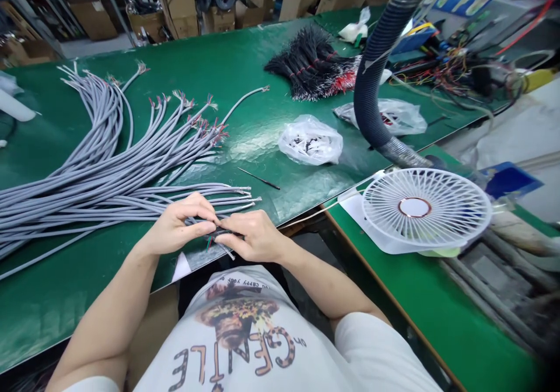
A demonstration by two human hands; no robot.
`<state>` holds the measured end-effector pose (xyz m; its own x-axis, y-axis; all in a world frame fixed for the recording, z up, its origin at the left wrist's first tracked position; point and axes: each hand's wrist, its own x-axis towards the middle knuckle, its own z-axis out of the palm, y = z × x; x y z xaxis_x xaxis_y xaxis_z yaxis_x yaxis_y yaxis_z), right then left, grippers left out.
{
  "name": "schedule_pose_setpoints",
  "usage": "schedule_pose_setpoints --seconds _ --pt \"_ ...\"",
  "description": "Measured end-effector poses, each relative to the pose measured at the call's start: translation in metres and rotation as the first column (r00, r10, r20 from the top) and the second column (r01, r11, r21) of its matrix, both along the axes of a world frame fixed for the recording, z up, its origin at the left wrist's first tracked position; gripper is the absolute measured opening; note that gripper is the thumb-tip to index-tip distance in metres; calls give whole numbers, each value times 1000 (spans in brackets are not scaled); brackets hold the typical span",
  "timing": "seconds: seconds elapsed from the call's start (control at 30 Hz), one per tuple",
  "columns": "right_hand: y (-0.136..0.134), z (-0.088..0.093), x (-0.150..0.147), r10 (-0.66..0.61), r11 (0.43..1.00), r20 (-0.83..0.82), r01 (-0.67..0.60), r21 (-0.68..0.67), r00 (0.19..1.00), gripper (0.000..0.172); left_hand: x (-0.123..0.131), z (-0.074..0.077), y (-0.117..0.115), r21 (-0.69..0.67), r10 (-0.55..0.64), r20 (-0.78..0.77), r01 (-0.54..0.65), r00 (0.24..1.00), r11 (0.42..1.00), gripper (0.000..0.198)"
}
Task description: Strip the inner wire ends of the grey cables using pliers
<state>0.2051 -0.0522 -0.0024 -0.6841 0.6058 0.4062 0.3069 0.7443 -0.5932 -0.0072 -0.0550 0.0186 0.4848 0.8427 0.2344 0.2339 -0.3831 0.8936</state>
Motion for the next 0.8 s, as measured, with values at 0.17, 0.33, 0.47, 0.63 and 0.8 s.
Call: schedule_pose_setpoints --seconds 0.17,0.33,0.47,0.63,0.8 --pt "1 -2 1 19 1000 14 -19 17 1000 31 3 -7 0 -14 -16 23 16 1000 1000 10" --pt "3 -10 6 32 997 32 -35 71 999 33 6 -9 0 -69 -28 37 30 999 997 14" --pt "4 -15 7 39 996 -19 -37 83 999 34 8 -13 0 -156 -26 69 36 997 987 16" --pt "4 -20 8 46 999 -69 -44 27 997 32 11 -21 2 -294 -4 157 51 988 955 19" --pt "3 -25 10 51 997 -78 -56 -59 996 32 13 -28 3 -388 28 233 67 972 919 18"
